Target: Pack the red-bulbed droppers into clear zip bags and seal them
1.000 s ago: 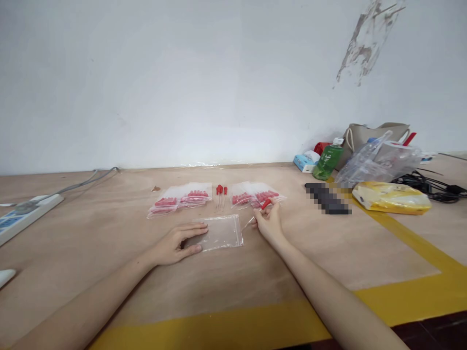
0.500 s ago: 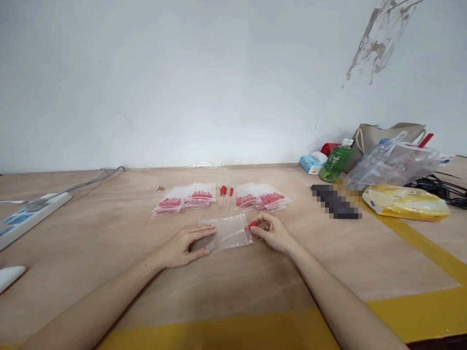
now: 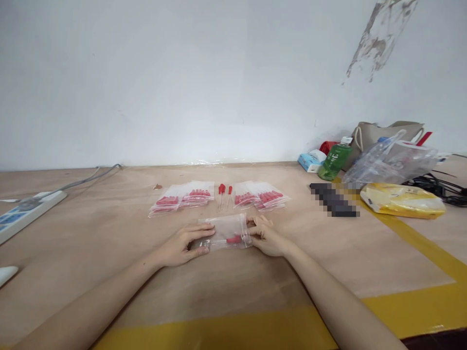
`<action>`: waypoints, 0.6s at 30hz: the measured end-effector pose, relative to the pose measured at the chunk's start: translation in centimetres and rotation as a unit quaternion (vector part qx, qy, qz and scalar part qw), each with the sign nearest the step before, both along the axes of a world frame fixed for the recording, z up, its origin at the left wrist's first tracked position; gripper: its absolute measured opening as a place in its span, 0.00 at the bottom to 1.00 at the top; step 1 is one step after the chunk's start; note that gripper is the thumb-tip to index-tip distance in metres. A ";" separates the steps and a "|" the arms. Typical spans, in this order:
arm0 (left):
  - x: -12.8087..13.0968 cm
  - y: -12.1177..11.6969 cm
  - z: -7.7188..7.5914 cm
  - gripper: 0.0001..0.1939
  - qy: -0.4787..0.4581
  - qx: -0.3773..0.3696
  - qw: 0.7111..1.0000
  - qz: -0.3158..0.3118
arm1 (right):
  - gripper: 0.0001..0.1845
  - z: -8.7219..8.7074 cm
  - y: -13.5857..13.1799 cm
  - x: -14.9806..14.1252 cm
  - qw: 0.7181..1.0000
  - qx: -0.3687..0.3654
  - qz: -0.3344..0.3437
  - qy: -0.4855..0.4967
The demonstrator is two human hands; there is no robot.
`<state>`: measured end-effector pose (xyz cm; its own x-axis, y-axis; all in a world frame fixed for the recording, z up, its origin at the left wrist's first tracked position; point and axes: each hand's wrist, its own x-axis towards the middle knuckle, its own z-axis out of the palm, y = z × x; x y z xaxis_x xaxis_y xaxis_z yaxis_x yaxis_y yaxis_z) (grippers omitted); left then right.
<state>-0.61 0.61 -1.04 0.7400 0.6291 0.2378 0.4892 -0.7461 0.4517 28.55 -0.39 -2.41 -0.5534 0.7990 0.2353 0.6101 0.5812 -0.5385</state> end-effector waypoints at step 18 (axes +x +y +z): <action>-0.1 -0.6 1.2 0.13 0.082 0.020 0.996 -0.019 | 0.14 4.4 10.0 -9.3 0.942 -0.011 -0.320 -0.100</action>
